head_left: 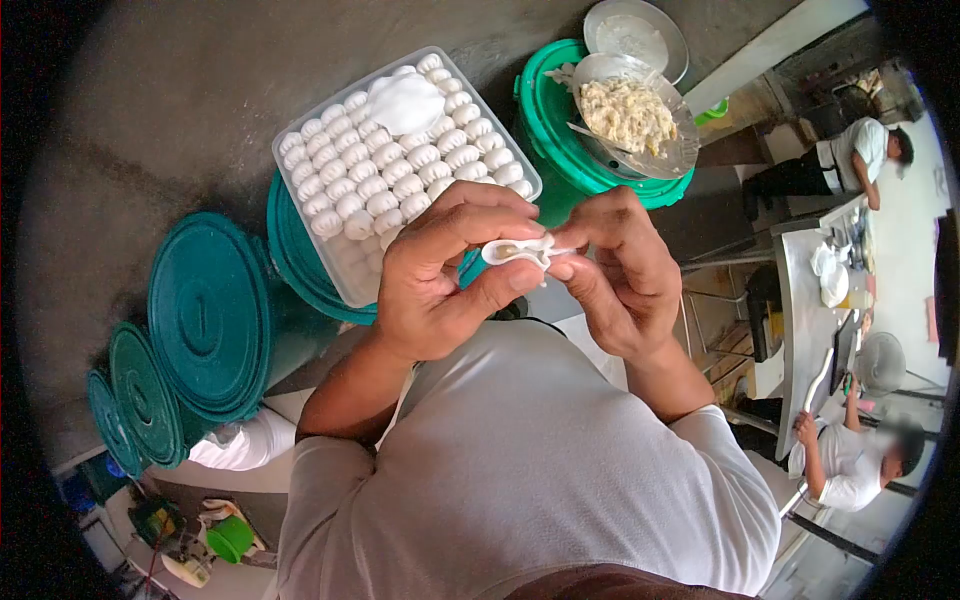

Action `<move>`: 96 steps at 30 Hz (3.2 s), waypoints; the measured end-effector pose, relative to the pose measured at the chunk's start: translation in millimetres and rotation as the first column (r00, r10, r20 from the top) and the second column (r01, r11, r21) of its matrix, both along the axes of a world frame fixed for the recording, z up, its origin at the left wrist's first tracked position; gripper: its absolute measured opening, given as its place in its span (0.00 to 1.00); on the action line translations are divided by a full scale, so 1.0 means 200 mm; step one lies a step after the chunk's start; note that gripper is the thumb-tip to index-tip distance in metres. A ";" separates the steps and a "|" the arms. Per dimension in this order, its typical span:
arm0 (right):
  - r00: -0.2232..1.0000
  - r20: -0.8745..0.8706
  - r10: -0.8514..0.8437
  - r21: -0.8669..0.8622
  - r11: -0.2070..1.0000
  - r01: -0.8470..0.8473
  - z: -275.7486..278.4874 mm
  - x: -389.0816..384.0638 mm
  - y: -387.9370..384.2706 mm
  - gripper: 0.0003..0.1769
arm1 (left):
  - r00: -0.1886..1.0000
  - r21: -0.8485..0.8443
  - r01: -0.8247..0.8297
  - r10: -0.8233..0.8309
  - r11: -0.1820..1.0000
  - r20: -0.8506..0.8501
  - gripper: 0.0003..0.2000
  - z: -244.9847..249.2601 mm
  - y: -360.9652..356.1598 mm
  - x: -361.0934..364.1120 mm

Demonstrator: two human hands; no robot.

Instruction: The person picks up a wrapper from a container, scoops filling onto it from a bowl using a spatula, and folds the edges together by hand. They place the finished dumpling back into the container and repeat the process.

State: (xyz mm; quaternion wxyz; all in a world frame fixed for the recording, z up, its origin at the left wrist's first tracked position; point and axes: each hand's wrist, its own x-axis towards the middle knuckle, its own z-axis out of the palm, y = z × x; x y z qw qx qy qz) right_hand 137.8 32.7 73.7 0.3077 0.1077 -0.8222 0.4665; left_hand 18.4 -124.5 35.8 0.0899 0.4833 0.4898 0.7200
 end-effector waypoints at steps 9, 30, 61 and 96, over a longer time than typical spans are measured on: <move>0.998 0.010 0.055 -0.003 0.998 -0.055 -0.03 -0.02 0.13 0.08 | 0.995 0.083 -0.085 0.081 0.993 0.055 0.14 -0.03 0.12 0.03; 0.978 0.099 0.186 -0.218 0.963 -0.161 -0.15 -0.11 0.53 0.09 | 0.916 -0.063 -0.360 0.365 0.931 0.165 0.10 -0.03 0.48 0.15; 0.945 0.134 0.299 -0.033 0.954 -0.298 -0.19 -0.29 0.03 0.11 | 0.430 0.043 0.563 -0.337 0.825 0.838 0.21 -0.16 -0.24 -0.14; 0.929 0.369 -0.001 0.616 0.749 -0.244 -0.51 -0.98 -0.40 0.57 | 0.709 -0.396 -0.512 0.635 0.762 0.307 0.18 -0.20 -0.91 -0.41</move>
